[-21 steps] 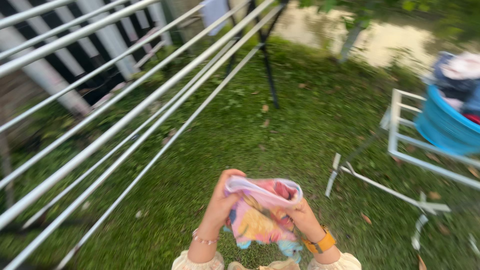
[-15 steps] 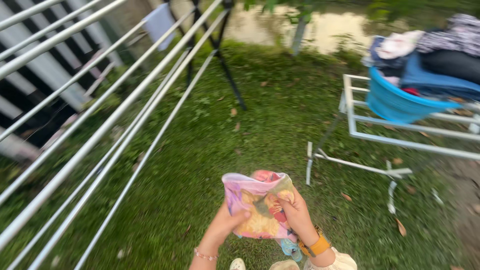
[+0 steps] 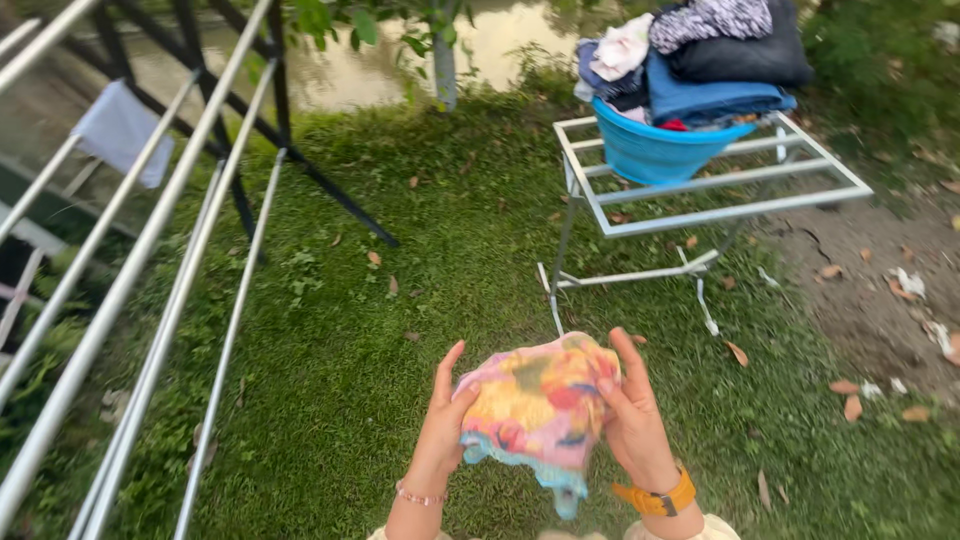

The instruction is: The person picks up clothing items from a drying rack and from a blue basin, folds them by hand, and stacks them into a pile.

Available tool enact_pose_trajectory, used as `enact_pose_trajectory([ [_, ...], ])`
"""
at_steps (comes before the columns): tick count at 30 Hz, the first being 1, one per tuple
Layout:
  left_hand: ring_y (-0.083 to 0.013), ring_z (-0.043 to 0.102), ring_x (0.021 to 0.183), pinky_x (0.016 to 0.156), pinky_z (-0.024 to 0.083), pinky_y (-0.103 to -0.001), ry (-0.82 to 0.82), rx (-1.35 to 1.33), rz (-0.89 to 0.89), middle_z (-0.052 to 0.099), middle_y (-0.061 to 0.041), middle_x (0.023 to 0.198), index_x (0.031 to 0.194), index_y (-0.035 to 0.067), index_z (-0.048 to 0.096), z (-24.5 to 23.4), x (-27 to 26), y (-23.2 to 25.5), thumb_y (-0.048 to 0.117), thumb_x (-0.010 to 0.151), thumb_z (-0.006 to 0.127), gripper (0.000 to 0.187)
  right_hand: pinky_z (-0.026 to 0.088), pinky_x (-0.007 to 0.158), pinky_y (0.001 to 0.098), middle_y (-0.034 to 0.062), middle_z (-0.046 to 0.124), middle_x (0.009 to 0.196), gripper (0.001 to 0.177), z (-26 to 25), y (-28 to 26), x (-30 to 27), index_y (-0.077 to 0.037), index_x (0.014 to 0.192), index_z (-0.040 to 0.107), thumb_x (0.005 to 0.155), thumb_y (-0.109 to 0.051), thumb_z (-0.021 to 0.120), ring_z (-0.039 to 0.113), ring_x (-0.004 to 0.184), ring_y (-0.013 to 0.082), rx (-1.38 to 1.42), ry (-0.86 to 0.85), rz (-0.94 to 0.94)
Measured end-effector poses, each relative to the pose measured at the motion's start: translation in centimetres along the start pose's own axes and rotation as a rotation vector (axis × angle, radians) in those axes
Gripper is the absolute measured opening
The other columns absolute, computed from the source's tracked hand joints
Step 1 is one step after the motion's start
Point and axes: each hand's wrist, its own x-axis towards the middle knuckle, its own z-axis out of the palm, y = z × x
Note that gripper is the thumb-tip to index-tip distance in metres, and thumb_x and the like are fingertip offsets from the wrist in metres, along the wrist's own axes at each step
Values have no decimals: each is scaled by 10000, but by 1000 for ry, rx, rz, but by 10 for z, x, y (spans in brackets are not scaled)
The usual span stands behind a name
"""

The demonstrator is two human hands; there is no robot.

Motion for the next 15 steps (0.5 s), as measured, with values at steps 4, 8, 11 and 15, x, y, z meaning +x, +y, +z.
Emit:
enact_pose_trajectory([
  [4,-247,720,1000,840,598,-408,-110,-98,-26,670,-165,1204,1441,207,436,-15,33,-11,51,903,515,566,440,1125,375,73,532,1518,669,-13,-4,-7,-4,1500,447,860,80,626,541,1349,210,-126,-187,-90],
  [8,-230,678,1088,962,561,-404,-354,-109,81,662,-158,1204,1221,-40,604,-38,74,-25,42,1059,552,189,486,1040,342,60,555,1393,616,-26,-30,3,-125,1437,542,852,5,681,573,1267,204,-826,-198,-106],
  [11,-201,646,1139,1017,524,-376,-471,140,127,662,-113,1229,1194,-25,653,-21,80,-9,61,956,650,253,537,1006,339,79,657,1234,495,-40,-40,19,-192,1340,669,865,-74,738,637,1144,209,-1309,-50,-26],
  [15,-231,582,1224,1053,466,-350,-527,790,304,551,-100,1305,1318,50,617,30,88,15,169,730,856,646,417,1088,434,189,554,1341,447,-60,-52,59,-137,1141,665,717,-22,751,519,1315,365,-1296,-115,-686],
])
